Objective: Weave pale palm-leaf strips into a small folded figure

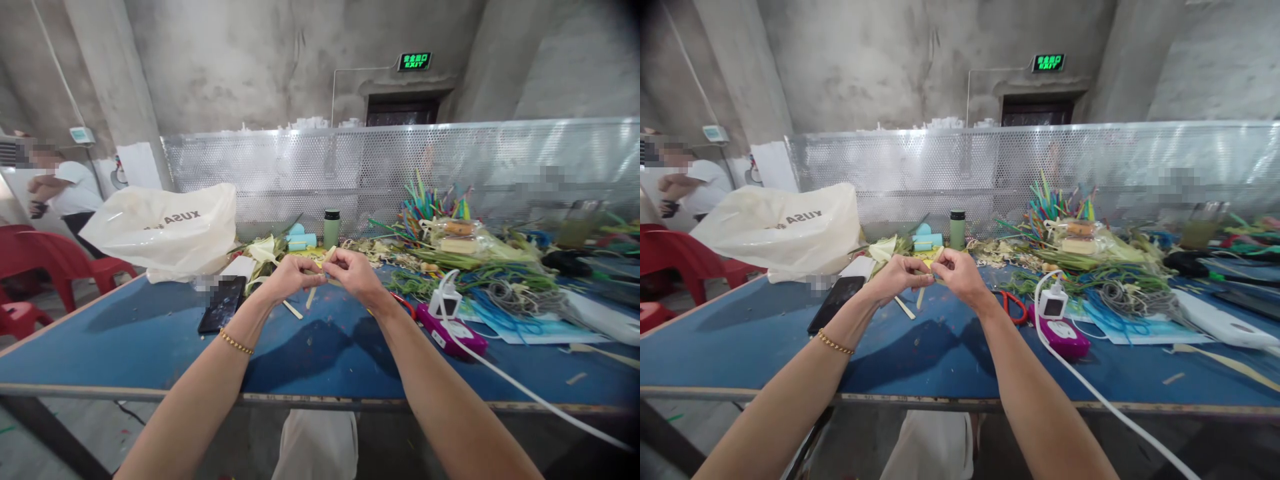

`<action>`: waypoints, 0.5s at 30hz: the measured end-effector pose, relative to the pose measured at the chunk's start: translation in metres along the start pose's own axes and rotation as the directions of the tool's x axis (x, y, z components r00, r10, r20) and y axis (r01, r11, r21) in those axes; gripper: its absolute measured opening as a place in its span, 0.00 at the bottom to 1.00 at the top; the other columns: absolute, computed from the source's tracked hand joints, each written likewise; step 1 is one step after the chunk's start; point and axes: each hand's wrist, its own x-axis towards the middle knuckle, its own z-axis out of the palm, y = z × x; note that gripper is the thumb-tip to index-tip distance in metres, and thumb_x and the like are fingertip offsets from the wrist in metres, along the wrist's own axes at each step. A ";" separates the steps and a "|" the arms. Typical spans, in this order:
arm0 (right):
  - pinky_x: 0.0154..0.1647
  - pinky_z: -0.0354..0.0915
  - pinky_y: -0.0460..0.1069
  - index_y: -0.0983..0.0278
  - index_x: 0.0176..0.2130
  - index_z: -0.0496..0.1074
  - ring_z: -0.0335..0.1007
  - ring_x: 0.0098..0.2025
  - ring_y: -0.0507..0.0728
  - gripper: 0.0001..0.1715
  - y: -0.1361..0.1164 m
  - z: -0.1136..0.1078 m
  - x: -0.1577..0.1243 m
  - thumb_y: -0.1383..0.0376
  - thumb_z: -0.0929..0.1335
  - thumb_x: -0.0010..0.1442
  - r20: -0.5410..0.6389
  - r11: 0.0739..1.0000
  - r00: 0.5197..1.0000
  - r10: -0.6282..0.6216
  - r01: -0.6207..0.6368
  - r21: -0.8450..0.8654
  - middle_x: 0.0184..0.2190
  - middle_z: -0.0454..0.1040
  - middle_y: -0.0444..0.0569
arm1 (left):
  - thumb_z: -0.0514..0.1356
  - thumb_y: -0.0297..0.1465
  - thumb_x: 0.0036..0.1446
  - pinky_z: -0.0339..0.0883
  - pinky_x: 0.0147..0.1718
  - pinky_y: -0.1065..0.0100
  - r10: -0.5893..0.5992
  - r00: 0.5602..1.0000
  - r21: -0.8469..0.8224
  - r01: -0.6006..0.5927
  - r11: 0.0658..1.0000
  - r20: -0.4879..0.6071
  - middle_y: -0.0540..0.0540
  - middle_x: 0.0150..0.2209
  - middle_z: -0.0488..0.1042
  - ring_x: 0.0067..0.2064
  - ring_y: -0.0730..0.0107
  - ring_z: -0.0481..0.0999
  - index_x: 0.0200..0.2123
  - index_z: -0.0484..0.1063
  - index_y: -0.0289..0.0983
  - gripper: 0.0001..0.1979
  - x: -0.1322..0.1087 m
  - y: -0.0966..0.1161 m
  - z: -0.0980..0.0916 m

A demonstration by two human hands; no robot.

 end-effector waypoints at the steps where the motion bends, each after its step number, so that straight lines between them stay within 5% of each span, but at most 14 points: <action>1: 0.26 0.56 0.46 0.65 0.24 0.67 0.58 0.25 0.50 0.11 0.000 0.000 0.000 0.61 0.68 0.53 -0.006 1.000 1.000 -0.003 0.003 -0.009 0.21 0.66 0.43 | 0.68 0.36 0.43 0.50 0.20 0.73 0.005 1.000 0.006 -0.005 1.000 0.001 0.52 0.17 0.65 0.20 0.79 0.60 0.27 0.76 0.32 0.12 0.000 0.000 0.000; 15: 0.26 0.56 0.45 0.64 0.24 0.65 0.57 0.24 0.50 0.13 0.000 0.006 -0.001 0.60 0.67 0.54 -0.083 0.998 0.996 -0.027 0.022 -0.057 0.20 0.64 0.42 | 0.67 0.36 0.46 0.51 0.21 0.73 0.042 0.999 0.046 -0.042 0.998 0.019 0.52 0.16 0.66 0.20 0.78 0.61 0.26 0.74 0.32 0.12 0.000 -0.001 -0.001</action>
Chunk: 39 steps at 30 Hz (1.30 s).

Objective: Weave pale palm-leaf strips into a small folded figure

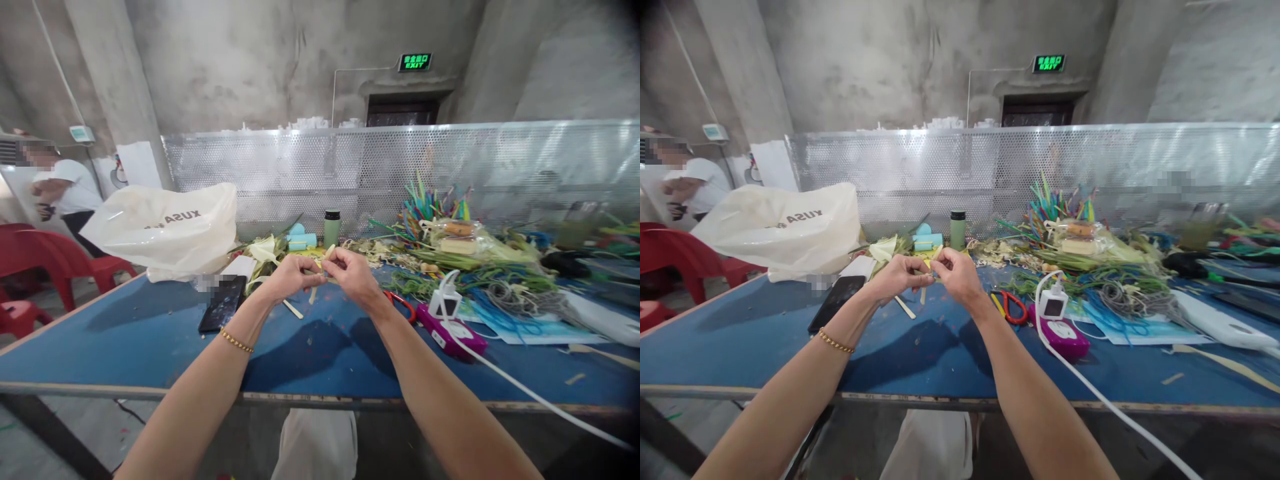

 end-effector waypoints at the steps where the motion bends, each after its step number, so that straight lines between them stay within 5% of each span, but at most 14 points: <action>1: 0.25 0.56 0.45 0.64 0.24 0.65 0.58 0.24 0.50 0.15 0.001 -0.001 0.000 0.58 0.67 0.55 0.020 1.000 1.000 0.013 -0.013 -0.001 0.20 0.65 0.42 | 0.66 0.36 0.46 0.51 0.21 0.73 0.010 1.000 -0.001 -0.010 1.000 -0.006 0.51 0.17 0.67 0.20 0.78 0.61 0.27 0.75 0.32 0.12 0.000 0.000 0.000; 6: 0.26 0.62 0.46 0.65 0.27 0.68 0.67 0.24 0.52 0.20 0.004 -0.001 -0.001 0.52 0.64 0.59 0.207 0.993 0.976 0.072 -0.090 0.080 0.22 0.71 0.46 | 0.64 0.35 0.50 0.54 0.22 0.73 0.073 0.996 0.018 -0.072 0.997 -0.053 0.50 0.21 0.68 0.21 0.79 0.62 0.25 0.73 0.32 0.11 0.003 -0.002 -0.001; 12: 0.24 0.63 0.46 0.66 0.28 0.69 0.66 0.21 0.50 0.13 0.000 0.000 -0.001 0.58 0.70 0.51 0.182 0.976 0.974 0.137 -0.164 0.141 0.20 0.71 0.45 | 0.69 0.33 0.43 0.58 0.19 0.74 0.045 0.988 -0.064 -0.055 0.996 -0.147 0.58 0.21 0.64 0.18 0.78 0.67 0.34 0.61 0.36 0.20 0.007 -0.014 0.001; 15: 0.24 0.62 0.45 0.67 0.27 0.69 0.66 0.21 0.49 0.13 -0.003 -0.002 -0.002 0.59 0.70 0.50 0.228 0.956 0.961 0.159 -0.207 0.207 0.19 0.70 0.45 | 0.70 0.34 0.42 0.61 0.21 0.73 0.072 0.995 -0.096 -0.080 0.992 -0.076 0.57 0.23 0.66 0.20 0.76 0.71 0.35 0.60 0.37 0.23 0.008 -0.016 -0.001; 21: 0.25 0.63 0.46 0.67 0.28 0.70 0.66 0.22 0.50 0.13 -0.003 -0.002 -0.002 0.58 0.70 0.51 0.144 0.947 0.975 0.167 -0.200 0.252 0.20 0.71 0.45 | 0.65 0.33 0.51 0.70 0.31 0.67 0.039 0.998 -0.206 -0.049 0.977 -0.049 0.48 0.23 0.74 0.28 0.69 0.78 0.32 0.65 0.33 0.12 0.006 -0.008 -0.006; 28: 0.25 0.64 0.46 0.68 0.28 0.70 0.67 0.22 0.50 0.12 -0.001 -0.001 -0.002 0.59 0.70 0.50 0.144 0.961 0.979 0.143 -0.172 0.215 0.21 0.71 0.46 | 0.64 0.30 0.52 0.71 0.32 0.67 -0.022 0.999 -0.257 0.012 0.966 -0.035 0.44 0.24 0.77 0.30 0.67 0.79 0.28 0.67 0.31 0.10 0.006 -0.007 -0.006; 35: 0.26 0.64 0.46 0.67 0.29 0.71 0.68 0.24 0.50 0.15 0.000 -0.001 -0.002 0.57 0.71 0.51 0.279 0.941 0.956 0.092 -0.175 0.289 0.25 0.75 0.49 | 0.62 0.25 0.52 0.70 0.31 0.69 -0.041 0.998 -0.262 0.026 0.965 -0.053 0.44 0.23 0.77 0.28 0.69 0.78 0.29 0.68 0.30 0.04 0.004 -0.002 -0.006; 39: 0.27 0.65 0.46 0.67 0.30 0.70 0.68 0.24 0.50 0.16 -0.002 0.001 -0.002 0.57 0.73 0.50 0.262 0.927 0.961 0.086 -0.173 0.332 0.24 0.74 0.48 | 0.62 0.24 0.52 0.70 0.31 0.69 -0.062 0.997 -0.261 0.046 0.964 -0.055 0.44 0.22 0.76 0.27 0.70 0.78 0.28 0.68 0.30 0.04 0.002 0.001 -0.006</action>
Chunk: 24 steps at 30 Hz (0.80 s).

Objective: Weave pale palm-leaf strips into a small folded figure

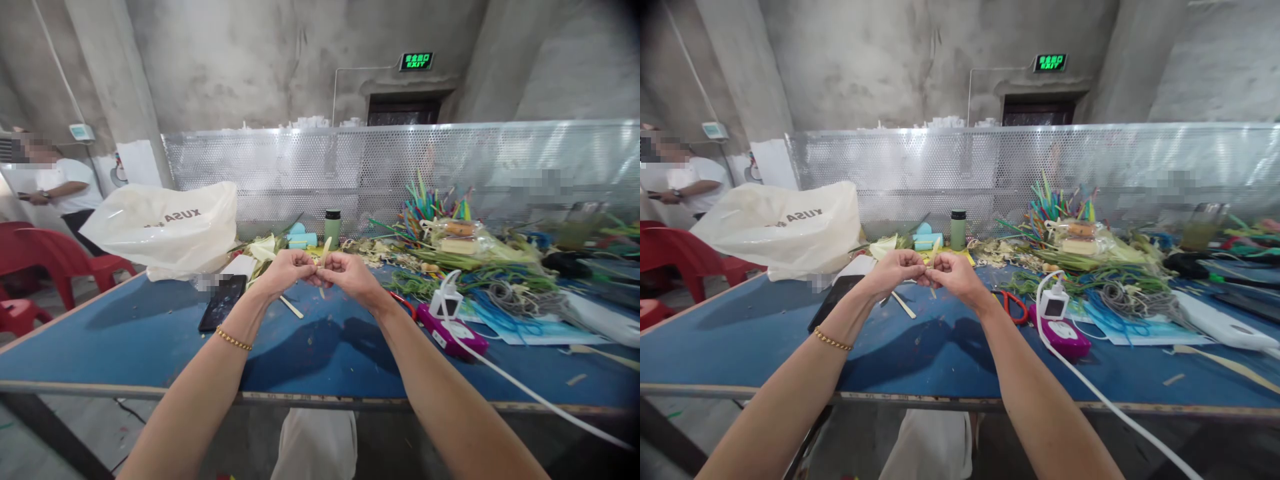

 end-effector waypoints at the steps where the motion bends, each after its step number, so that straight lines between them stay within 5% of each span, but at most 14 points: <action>1: 0.27 0.65 0.46 0.67 0.30 0.70 0.69 0.24 0.50 0.16 0.000 0.000 0.000 0.57 0.73 0.50 -0.011 1.000 1.000 -0.004 0.004 0.016 0.23 0.74 0.48 | 0.62 0.24 0.52 0.70 0.31 0.69 0.000 1.000 -0.012 0.000 1.000 0.005 0.44 0.22 0.76 0.27 0.70 0.78 0.28 0.68 0.30 0.04 0.000 0.000 0.000; 17: 0.30 0.69 0.48 0.66 0.29 0.70 0.73 0.26 0.52 0.15 -0.002 0.003 -0.002 0.58 0.73 0.50 -0.053 0.990 0.997 -0.053 0.059 0.125 0.23 0.76 0.46 | 0.64 0.28 0.50 0.71 0.35 0.65 0.000 0.996 -0.151 0.013 0.988 0.086 0.41 0.25 0.78 0.29 0.68 0.79 0.28 0.68 0.30 0.08 -0.003 0.006 -0.005; 24: 0.29 0.67 0.47 0.67 0.30 0.71 0.70 0.25 0.51 0.15 -0.003 0.005 -0.002 0.57 0.72 0.50 -0.069 0.999 0.997 -0.019 0.022 0.041 0.24 0.75 0.47 | 0.61 0.23 0.49 0.69 0.31 0.68 0.040 0.999 0.002 -0.040 0.999 -0.024 0.44 0.22 0.77 0.27 0.70 0.78 0.26 0.66 0.32 0.05 0.001 0.000 -0.003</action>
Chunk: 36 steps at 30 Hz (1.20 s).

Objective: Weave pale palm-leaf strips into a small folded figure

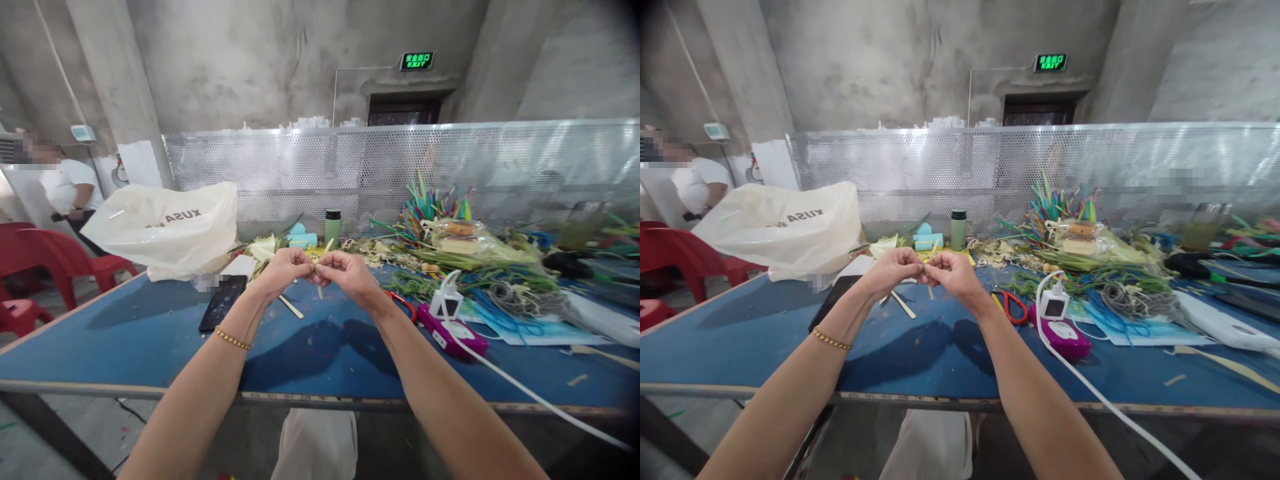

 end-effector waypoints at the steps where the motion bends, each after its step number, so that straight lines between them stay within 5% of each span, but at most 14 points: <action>1: 0.28 0.66 0.47 0.67 0.29 0.71 0.69 0.24 0.51 0.15 0.001 0.000 0.000 0.56 0.72 0.51 -0.008 0.999 1.000 -0.005 0.005 -0.039 0.24 0.74 0.47 | 0.61 0.23 0.48 0.69 0.31 0.68 0.013 1.000 0.029 -0.013 1.000 -0.021 0.45 0.22 0.77 0.27 0.70 0.77 0.26 0.66 0.33 0.05 0.001 -0.001 0.001; 8: 0.23 0.60 0.46 0.65 0.23 0.67 0.62 0.22 0.50 0.18 0.012 -0.005 0.007 0.54 0.69 0.53 -0.229 0.965 0.971 -0.072 0.010 -0.261 0.18 0.66 0.43 | 0.60 0.23 0.48 0.66 0.28 0.71 0.075 0.996 0.191 -0.063 0.980 -0.054 0.48 0.20 0.75 0.25 0.71 0.76 0.25 0.66 0.34 0.04 0.001 -0.003 0.007; 13: 0.26 0.58 0.45 0.67 0.24 0.69 0.61 0.25 0.50 0.17 0.011 -0.008 0.008 0.56 0.68 0.56 -0.167 0.930 0.976 -0.143 0.075 -0.360 0.21 0.68 0.44 | 0.59 0.21 0.47 0.65 0.27 0.72 0.067 0.996 0.157 -0.058 0.986 -0.056 0.50 0.18 0.73 0.23 0.74 0.73 0.27 0.66 0.34 0.05 0.001 -0.001 0.009; 18: 0.31 0.62 0.47 0.67 0.29 0.71 0.66 0.29 0.53 0.14 0.008 -0.007 0.007 0.57 0.68 0.55 -0.158 0.958 0.980 -0.119 0.071 -0.278 0.25 0.72 0.47 | 0.60 0.22 0.48 0.66 0.29 0.70 -0.006 1.000 0.043 0.006 0.999 0.003 0.50 0.20 0.73 0.24 0.74 0.73 0.33 0.71 0.32 0.07 0.000 0.000 0.009; 28: 0.36 0.63 0.49 0.66 0.29 0.74 0.67 0.31 0.53 0.12 0.001 -0.008 0.004 0.59 0.71 0.51 -0.123 0.992 0.988 -0.097 0.087 -0.088 0.27 0.73 0.46 | 0.62 0.22 0.46 0.66 0.32 0.70 -0.014 0.998 0.038 0.012 0.999 0.059 0.47 0.21 0.75 0.26 0.74 0.72 0.30 0.76 0.30 0.05 -0.005 0.008 0.009; 36: 0.34 0.62 0.48 0.67 0.26 0.73 0.66 0.30 0.52 0.15 -0.001 -0.009 0.003 0.56 0.71 0.51 -0.118 0.980 0.985 -0.126 0.105 -0.170 0.25 0.72 0.46 | 0.63 0.23 0.46 0.67 0.34 0.68 -0.042 0.995 0.056 0.037 0.998 0.085 0.46 0.21 0.76 0.27 0.72 0.74 0.28 0.75 0.30 0.04 -0.007 0.008 0.009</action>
